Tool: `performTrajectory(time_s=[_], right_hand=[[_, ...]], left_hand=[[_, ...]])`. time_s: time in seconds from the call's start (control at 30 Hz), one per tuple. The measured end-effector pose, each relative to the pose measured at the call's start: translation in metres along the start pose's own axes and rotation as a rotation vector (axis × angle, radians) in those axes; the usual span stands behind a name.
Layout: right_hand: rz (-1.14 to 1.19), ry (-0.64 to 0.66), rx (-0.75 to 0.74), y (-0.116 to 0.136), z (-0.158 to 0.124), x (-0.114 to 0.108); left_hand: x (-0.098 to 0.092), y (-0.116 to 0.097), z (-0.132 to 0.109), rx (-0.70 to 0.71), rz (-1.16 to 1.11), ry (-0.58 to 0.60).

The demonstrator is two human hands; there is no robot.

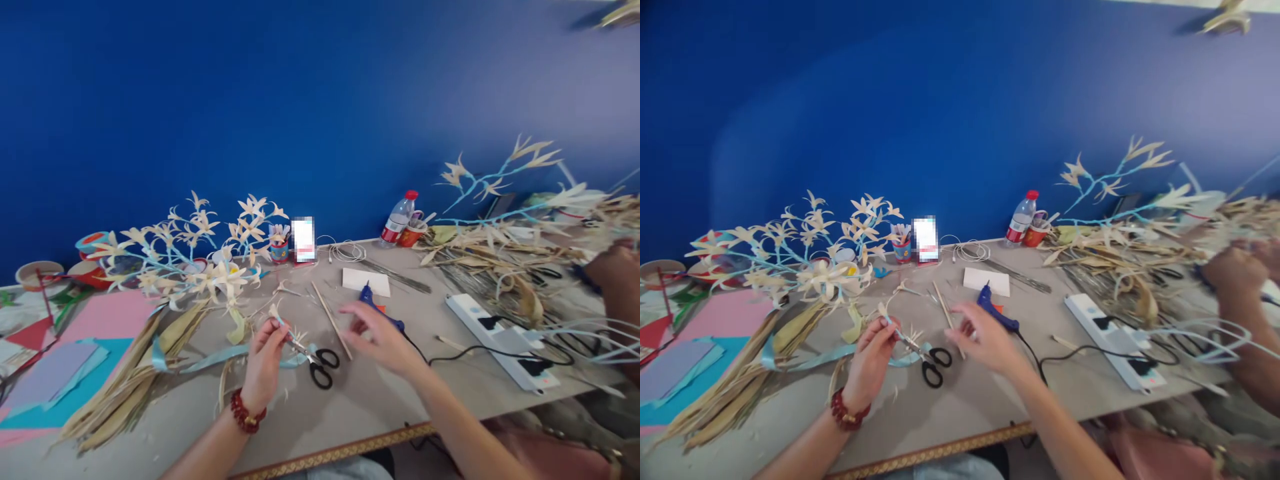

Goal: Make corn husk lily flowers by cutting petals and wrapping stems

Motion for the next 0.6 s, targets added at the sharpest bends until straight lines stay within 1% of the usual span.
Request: performTrajectory(time_s=[0.03, 0.07, 0.1, 0.17, 0.23, 0.27, 0.3, 0.33, 0.37, 0.43, 0.5, 0.53, 0.57, 0.6], right_hand=[[0.147, 0.103, -0.025, 0.016, 0.000, 0.020], [0.271, 0.173, -0.043, 0.028, 0.000, 0.038], [0.372, 0.213, -0.045, 0.037, 0.000, 0.052], [0.540, 0.242, -0.008, 0.042, 0.000, 0.071], [0.678, 0.298, 0.059, 0.035, -0.002, 0.076], [0.727, 0.314, 0.086, 0.029, -0.003, 0.071], [0.796, 0.289, 0.102, 0.021, -0.004, 0.060], [0.898, 0.212, 0.110, 0.011, -0.004, 0.044], [0.981, 0.082, 0.124, -0.001, -0.005, 0.025], [1.005, -0.229, 0.141, -0.027, -0.011, -0.017], [0.880, -0.532, 0.155, -0.051, -0.023, -0.051], [0.771, -0.636, 0.161, -0.060, -0.030, -0.062], [0.666, -0.696, 0.184, -0.068, -0.036, -0.067], [0.599, -0.712, 0.203, -0.075, -0.039, -0.067]], left_hand=[[0.001, 0.001, -0.001, -0.011, 0.013, -0.006], [0.002, 0.002, -0.003, -0.020, 0.027, -0.006], [0.003, 0.002, -0.005, -0.027, 0.042, -0.002], [0.005, 0.000, -0.008, -0.032, 0.069, 0.004], [0.004, -0.004, -0.010, -0.027, 0.086, -0.001], [0.002, -0.007, -0.012, -0.026, 0.094, -0.002], [0.000, -0.010, -0.014, -0.028, 0.097, 0.000], [-0.004, -0.013, -0.017, -0.031, 0.101, 0.008], [-0.008, -0.015, -0.020, -0.036, 0.110, 0.021], [-0.020, -0.017, -0.026, -0.036, 0.153, 0.038], [-0.033, -0.017, -0.031, -0.011, 0.268, 0.053], [-0.039, -0.017, -0.033, 0.006, 0.349, 0.071], [-0.044, -0.017, -0.033, 0.038, 0.428, 0.089], [-0.047, -0.018, -0.034, 0.083, 0.507, 0.107]])
Point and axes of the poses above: each hand's wrist, its own z-axis towards the middle knuckle, its own x-axis out of the palm, y = z × x, the point moved 5 cm from there along z, towards the middle knuckle, and after that the axes turned 3 degrees about x, right-handed, at the moved point
